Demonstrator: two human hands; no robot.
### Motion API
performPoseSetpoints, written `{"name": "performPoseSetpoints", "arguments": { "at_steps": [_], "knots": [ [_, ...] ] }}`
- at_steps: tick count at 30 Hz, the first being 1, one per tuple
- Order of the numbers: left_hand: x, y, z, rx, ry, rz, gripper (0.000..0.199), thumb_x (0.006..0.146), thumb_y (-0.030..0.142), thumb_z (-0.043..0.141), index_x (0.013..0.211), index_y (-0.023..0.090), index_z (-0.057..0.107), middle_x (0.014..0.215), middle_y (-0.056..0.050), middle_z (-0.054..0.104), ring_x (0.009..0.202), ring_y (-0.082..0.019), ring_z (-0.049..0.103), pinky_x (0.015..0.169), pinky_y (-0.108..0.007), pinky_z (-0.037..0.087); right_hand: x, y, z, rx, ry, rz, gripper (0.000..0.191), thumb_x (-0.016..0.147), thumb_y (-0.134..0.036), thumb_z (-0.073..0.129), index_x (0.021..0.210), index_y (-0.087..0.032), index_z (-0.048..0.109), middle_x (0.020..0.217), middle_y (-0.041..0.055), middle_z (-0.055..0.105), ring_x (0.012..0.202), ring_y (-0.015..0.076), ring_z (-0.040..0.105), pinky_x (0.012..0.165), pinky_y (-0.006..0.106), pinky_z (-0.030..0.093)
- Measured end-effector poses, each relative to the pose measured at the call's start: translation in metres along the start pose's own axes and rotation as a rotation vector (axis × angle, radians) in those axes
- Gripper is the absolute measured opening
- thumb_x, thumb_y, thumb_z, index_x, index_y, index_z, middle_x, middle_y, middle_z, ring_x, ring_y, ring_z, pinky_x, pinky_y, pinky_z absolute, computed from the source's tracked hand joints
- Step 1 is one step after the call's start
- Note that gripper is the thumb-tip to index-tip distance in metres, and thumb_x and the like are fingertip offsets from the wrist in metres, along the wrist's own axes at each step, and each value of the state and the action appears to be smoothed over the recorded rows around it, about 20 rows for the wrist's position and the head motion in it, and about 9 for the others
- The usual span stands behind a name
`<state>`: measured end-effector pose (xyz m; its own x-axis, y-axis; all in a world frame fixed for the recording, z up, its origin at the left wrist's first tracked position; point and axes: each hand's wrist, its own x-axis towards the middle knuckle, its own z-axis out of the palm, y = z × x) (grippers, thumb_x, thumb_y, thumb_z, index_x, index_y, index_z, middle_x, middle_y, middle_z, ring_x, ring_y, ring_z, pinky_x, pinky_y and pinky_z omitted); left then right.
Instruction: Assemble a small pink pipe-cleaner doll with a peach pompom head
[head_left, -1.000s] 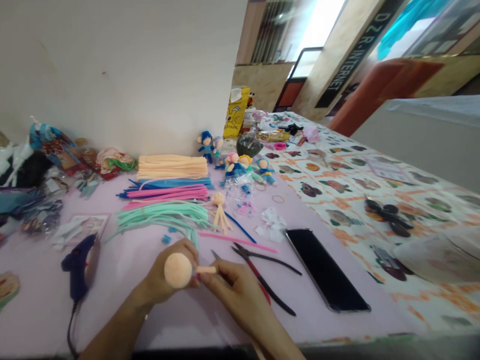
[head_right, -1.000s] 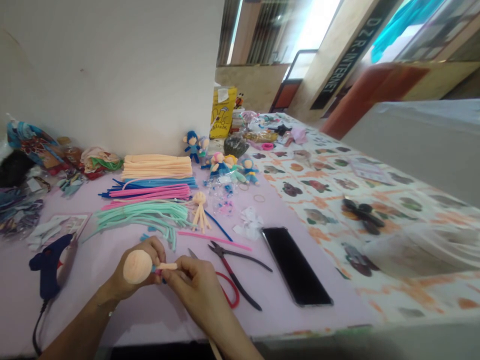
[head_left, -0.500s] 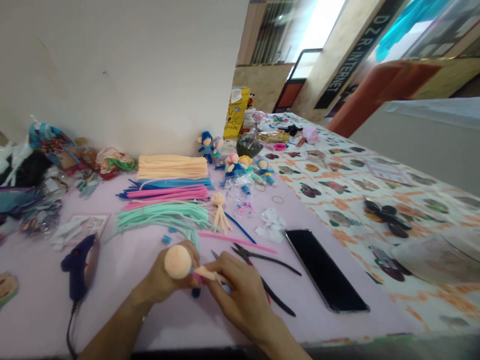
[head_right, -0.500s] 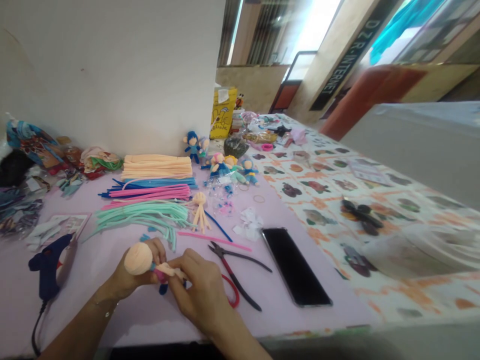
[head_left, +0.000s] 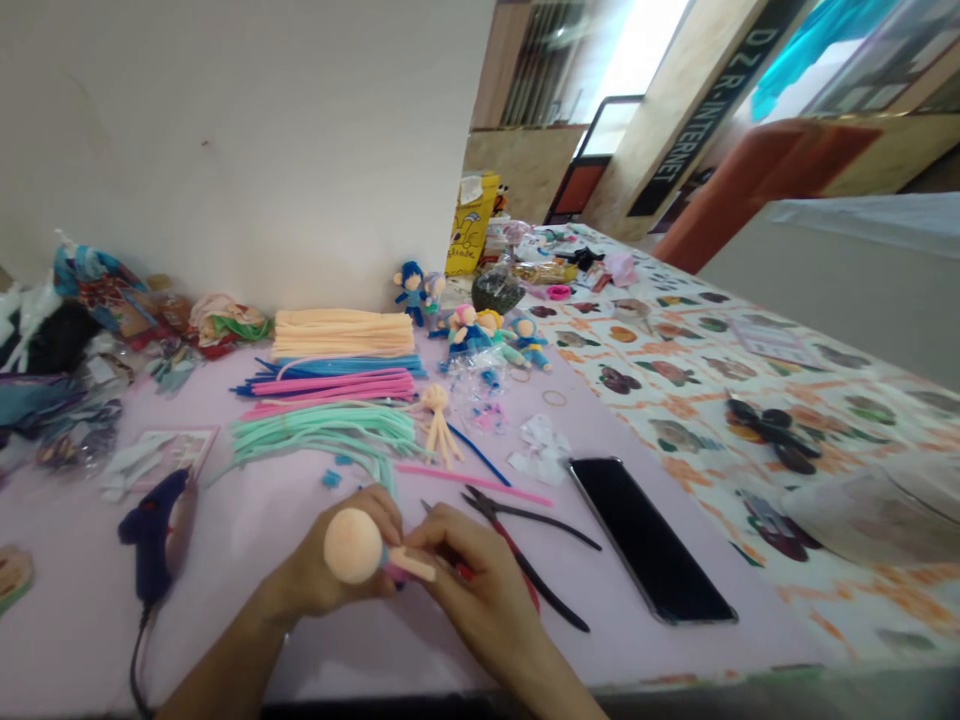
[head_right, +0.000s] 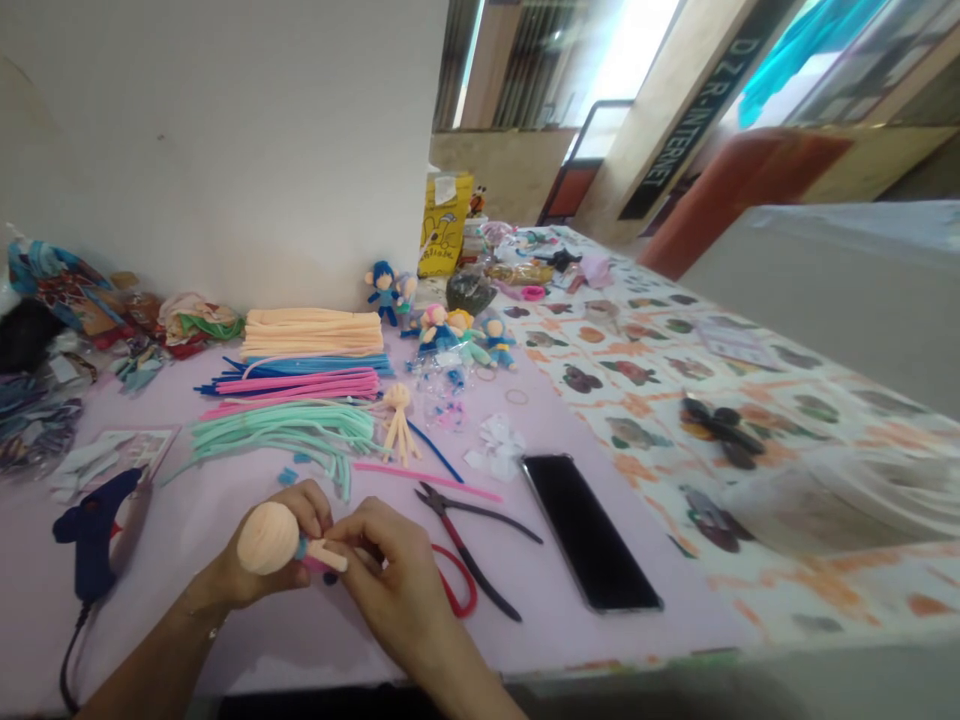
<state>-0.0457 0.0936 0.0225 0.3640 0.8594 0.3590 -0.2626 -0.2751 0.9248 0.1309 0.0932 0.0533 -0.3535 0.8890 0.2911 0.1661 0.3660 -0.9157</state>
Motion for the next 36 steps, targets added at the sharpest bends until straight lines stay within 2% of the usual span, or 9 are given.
{"name": "performPoseSetpoints", "arguments": {
  "at_steps": [4, 8, 12, 19, 30, 36],
  "knots": [
    [-0.002, 0.0, 0.0, -0.032, -0.014, -0.015, 0.026, 0.073, 0.027, 0.076, 0.09, 0.019, 0.057, 0.088, -0.005, 0.054, 0.078, -0.017, 0.053, 0.066, -0.028, 0.044, 0.0, -0.001, 0.002, 0.166, -0.015, 0.151, 0.024, 0.081, -0.035, 0.068, 0.065, -0.018, 0.064, 0.061, -0.0013, 0.056, 0.055, 0.0109, 0.047, 0.05, 0.022, 0.036],
    [-0.005, -0.002, -0.003, -0.102, -0.025, -0.069, 0.027, 0.068, 0.025, 0.08, 0.087, 0.018, 0.063, 0.087, -0.005, 0.058, 0.074, -0.016, 0.055, 0.062, -0.026, 0.045, 0.001, -0.003, 0.0, 0.338, -0.092, 0.294, 0.022, 0.078, -0.032, 0.071, 0.064, -0.016, 0.065, 0.059, -0.0021, 0.054, 0.052, 0.009, 0.044, 0.047, 0.021, 0.033],
    [-0.007, -0.003, -0.005, -0.152, 0.013, -0.146, 0.032, 0.062, 0.028, 0.085, 0.084, 0.016, 0.067, 0.081, -0.005, 0.061, 0.067, -0.016, 0.059, 0.056, -0.026, 0.048, 0.005, -0.006, -0.003, 0.48, -0.18, 0.435, 0.026, 0.072, -0.037, 0.076, 0.064, -0.015, 0.064, 0.055, -0.003, 0.054, 0.049, 0.0079, 0.045, 0.047, 0.02, 0.036],
    [-0.01, -0.003, -0.004, -0.224, 0.021, -0.267, 0.039, 0.056, 0.032, 0.088, 0.083, 0.013, 0.068, 0.067, -0.004, 0.065, 0.053, -0.017, 0.062, 0.045, -0.025, 0.05, 0.008, -0.009, -0.003, 0.527, -0.215, 0.498, 0.03, 0.067, -0.038, 0.08, 0.063, -0.015, 0.062, 0.055, -0.0029, 0.057, 0.047, 0.0073, 0.049, 0.046, 0.019, 0.039],
    [-0.005, 0.004, -0.005, -0.115, 0.01, -0.167, 0.031, 0.052, 0.023, 0.09, 0.071, 0.014, 0.067, 0.075, -0.004, 0.061, 0.061, -0.012, 0.055, 0.049, -0.02, 0.047, 0.012, -0.009, -0.002, 0.501, -0.233, 0.609, 0.029, 0.061, -0.032, 0.082, 0.057, -0.014, 0.06, 0.049, -0.0038, 0.056, 0.045, 0.0053, 0.047, 0.045, 0.017, 0.035],
    [-0.005, 0.005, -0.005, -0.122, -0.015, -0.176, 0.032, 0.051, 0.022, 0.09, 0.069, 0.014, 0.066, 0.077, -0.004, 0.06, 0.06, -0.011, 0.053, 0.048, -0.019, 0.045, 0.013, -0.006, 0.0, 0.553, -0.267, 0.626, 0.031, 0.058, -0.034, 0.082, 0.057, -0.014, 0.058, 0.048, -0.0048, 0.055, 0.043, 0.0052, 0.046, 0.044, 0.018, 0.035]
  ]
}}
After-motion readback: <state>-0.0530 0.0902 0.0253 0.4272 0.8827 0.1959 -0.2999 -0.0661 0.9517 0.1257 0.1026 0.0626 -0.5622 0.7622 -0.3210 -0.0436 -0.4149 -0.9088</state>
